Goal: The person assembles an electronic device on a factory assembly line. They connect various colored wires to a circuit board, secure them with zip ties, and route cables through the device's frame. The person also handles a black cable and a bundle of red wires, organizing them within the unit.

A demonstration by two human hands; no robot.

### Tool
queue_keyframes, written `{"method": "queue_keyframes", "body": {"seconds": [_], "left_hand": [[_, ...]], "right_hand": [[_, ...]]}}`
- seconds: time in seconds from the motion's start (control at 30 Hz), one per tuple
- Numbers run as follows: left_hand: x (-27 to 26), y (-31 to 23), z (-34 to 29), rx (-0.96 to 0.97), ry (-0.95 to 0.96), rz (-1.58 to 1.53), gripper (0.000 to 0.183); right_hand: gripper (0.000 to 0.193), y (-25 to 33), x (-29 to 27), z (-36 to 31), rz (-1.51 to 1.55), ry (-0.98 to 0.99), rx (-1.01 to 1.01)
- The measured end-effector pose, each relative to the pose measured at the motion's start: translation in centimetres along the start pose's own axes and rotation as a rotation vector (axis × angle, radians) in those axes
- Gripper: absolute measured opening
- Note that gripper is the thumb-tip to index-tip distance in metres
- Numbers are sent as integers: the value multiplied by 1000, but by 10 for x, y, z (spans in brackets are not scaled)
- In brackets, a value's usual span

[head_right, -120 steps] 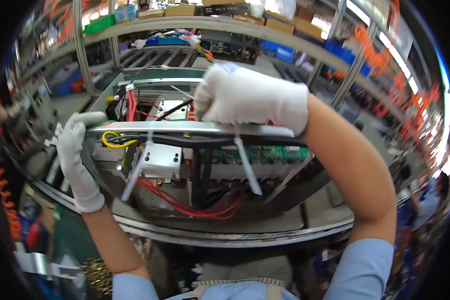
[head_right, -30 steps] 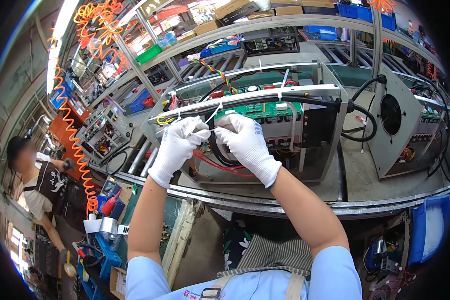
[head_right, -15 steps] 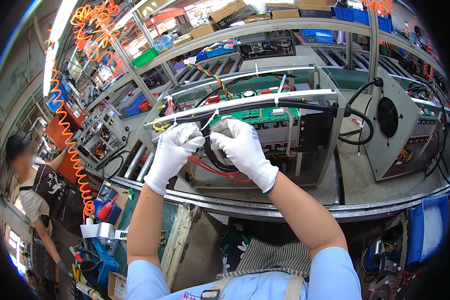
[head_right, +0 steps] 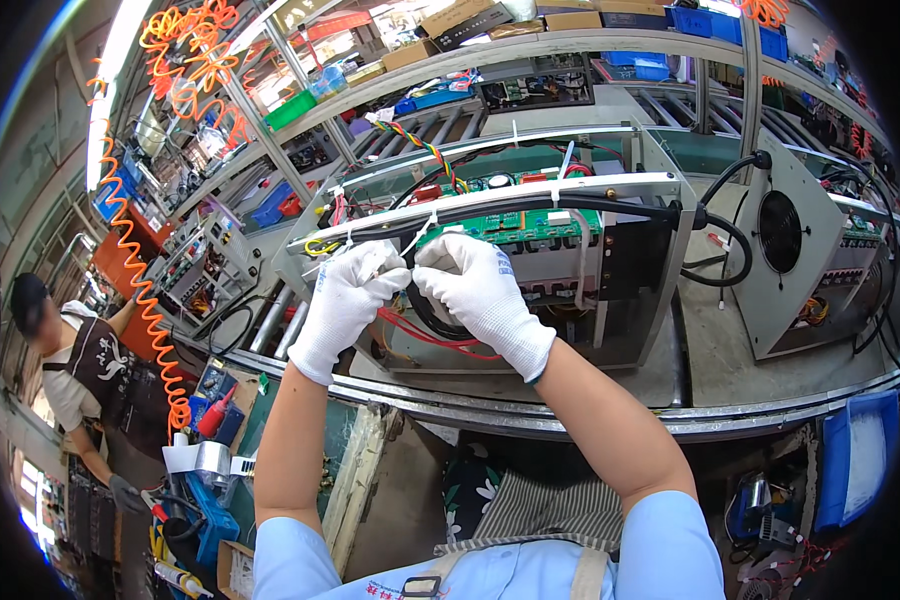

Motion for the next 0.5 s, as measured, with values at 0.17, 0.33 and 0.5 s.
{"method": "queue_keyframes", "body": {"seconds": [0.17,0.33,0.5], "left_hand": [[-6,-7,-1,74,-99,248,20],[-11,-7,-9,-13,-277,396,31],[-4,9,-32,-44,-429,270,26]], "right_hand": [[9,12,0,-9,-114,-52,-167],[16,23,17,-39,-423,-96,-608],[18,45,16,-38,-514,-44,-772]]}}
Point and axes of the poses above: each hand's wrist, its own z-axis towards the middle knuckle, its own x-axis out of the palm, y = z × x, the point moved 7 cm from there along z, towards the middle knuckle, and after that the axes turned 3 degrees about x, right-handed, at the moved point
